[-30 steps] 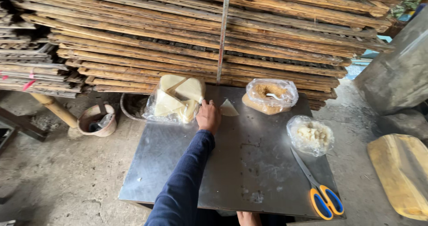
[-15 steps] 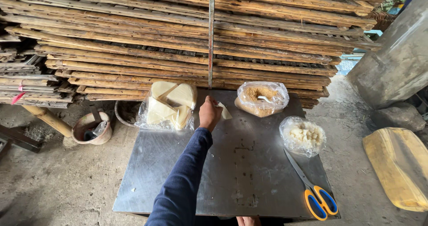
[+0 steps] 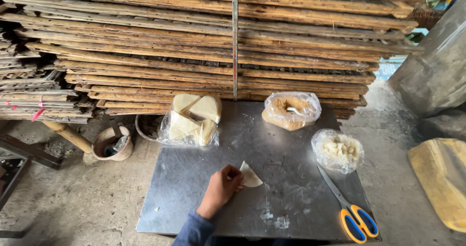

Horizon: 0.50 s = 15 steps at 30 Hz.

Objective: The person folds triangular wrappers around a filling, seals them, and stacks the finished units on a metal table. The person uses a spoon to add filling and handles the wrappers by hand.

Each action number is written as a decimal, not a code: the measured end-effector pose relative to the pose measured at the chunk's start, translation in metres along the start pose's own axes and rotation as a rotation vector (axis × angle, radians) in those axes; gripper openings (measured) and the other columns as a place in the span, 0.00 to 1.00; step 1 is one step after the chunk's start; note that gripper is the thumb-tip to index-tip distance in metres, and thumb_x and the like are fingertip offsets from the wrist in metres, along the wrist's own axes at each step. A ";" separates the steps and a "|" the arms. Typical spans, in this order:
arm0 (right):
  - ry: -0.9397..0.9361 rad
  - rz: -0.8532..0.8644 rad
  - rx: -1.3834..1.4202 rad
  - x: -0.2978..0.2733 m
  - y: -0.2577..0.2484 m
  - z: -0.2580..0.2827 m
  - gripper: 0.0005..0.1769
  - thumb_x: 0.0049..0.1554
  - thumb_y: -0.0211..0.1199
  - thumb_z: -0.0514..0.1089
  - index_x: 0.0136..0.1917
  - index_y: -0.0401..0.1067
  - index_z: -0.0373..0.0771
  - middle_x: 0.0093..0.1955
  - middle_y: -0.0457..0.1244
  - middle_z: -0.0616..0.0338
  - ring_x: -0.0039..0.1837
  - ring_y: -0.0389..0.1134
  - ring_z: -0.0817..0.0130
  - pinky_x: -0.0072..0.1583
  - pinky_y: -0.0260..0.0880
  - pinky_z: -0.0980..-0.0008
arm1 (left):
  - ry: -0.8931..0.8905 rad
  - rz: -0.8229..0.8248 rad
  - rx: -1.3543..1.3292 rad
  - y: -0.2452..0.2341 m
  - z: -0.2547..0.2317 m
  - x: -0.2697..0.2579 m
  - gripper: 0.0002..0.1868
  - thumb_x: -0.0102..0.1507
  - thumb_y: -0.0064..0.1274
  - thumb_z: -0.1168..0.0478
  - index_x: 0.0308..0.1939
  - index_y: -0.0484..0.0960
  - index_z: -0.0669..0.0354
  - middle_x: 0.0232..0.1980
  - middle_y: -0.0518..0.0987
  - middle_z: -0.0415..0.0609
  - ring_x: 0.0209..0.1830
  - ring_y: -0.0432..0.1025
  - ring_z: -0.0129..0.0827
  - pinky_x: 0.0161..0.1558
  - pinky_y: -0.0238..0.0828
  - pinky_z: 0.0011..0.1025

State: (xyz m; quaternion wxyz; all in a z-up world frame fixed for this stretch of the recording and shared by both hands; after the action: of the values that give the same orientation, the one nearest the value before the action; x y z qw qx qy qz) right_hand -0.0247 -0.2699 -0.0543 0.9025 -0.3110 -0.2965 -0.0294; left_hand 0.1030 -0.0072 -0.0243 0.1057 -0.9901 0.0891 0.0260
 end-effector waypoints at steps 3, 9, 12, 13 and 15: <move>-0.125 -0.185 -0.128 -0.010 -0.033 0.038 0.17 0.56 0.68 0.42 0.58 0.75 0.37 0.52 0.71 0.53 0.52 0.73 0.60 0.54 0.73 0.66 | -0.013 -0.095 0.072 -0.002 -0.009 -0.026 0.10 0.63 0.57 0.60 0.41 0.82 0.65 0.32 0.85 0.50 0.28 0.82 0.28 0.31 0.78 0.26; 0.033 -0.187 -0.338 0.148 -0.080 0.000 0.24 0.57 0.68 0.46 0.64 0.72 0.37 0.56 0.66 0.47 0.52 0.71 0.56 0.50 0.73 0.64 | 0.177 -0.306 0.245 0.000 -0.025 -0.040 0.09 0.60 0.61 0.61 0.39 0.82 0.62 0.35 0.84 0.52 0.29 0.81 0.36 0.33 0.77 0.31; -0.007 -0.166 -0.428 0.210 -0.073 -0.025 0.27 0.56 0.67 0.45 0.68 0.70 0.38 0.58 0.64 0.44 0.53 0.70 0.50 0.51 0.71 0.57 | 0.228 -0.373 0.268 0.001 -0.024 -0.042 0.08 0.59 0.62 0.62 0.39 0.83 0.61 0.35 0.83 0.53 0.30 0.80 0.39 0.35 0.77 0.32; -0.042 -0.151 -0.440 0.223 -0.067 -0.034 0.26 0.56 0.67 0.44 0.67 0.71 0.38 0.57 0.65 0.44 0.53 0.70 0.47 0.52 0.71 0.57 | 0.231 -0.375 0.256 0.001 -0.023 -0.042 0.08 0.59 0.62 0.62 0.39 0.82 0.61 0.36 0.83 0.52 0.31 0.80 0.39 0.35 0.77 0.32; -0.008 -0.089 -0.385 0.242 -0.053 -0.055 0.19 0.59 0.66 0.43 0.63 0.74 0.41 0.54 0.67 0.48 0.52 0.72 0.50 0.53 0.72 0.59 | 0.229 -0.371 0.246 0.000 -0.021 -0.041 0.08 0.59 0.62 0.62 0.38 0.82 0.61 0.36 0.83 0.52 0.31 0.80 0.39 0.35 0.77 0.32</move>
State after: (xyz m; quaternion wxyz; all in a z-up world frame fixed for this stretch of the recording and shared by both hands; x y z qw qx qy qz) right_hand 0.1902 -0.3128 0.0739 0.8229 -0.4646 -0.3025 -0.1240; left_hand 0.0636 -0.0044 -0.0009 0.2175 -0.9657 -0.0804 -0.1171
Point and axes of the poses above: each hand's wrist, its own x-axis towards the middle knuckle, its own y-axis out of the palm, z = x × y, the point moved 2 cm from there along x, towards the middle knuckle
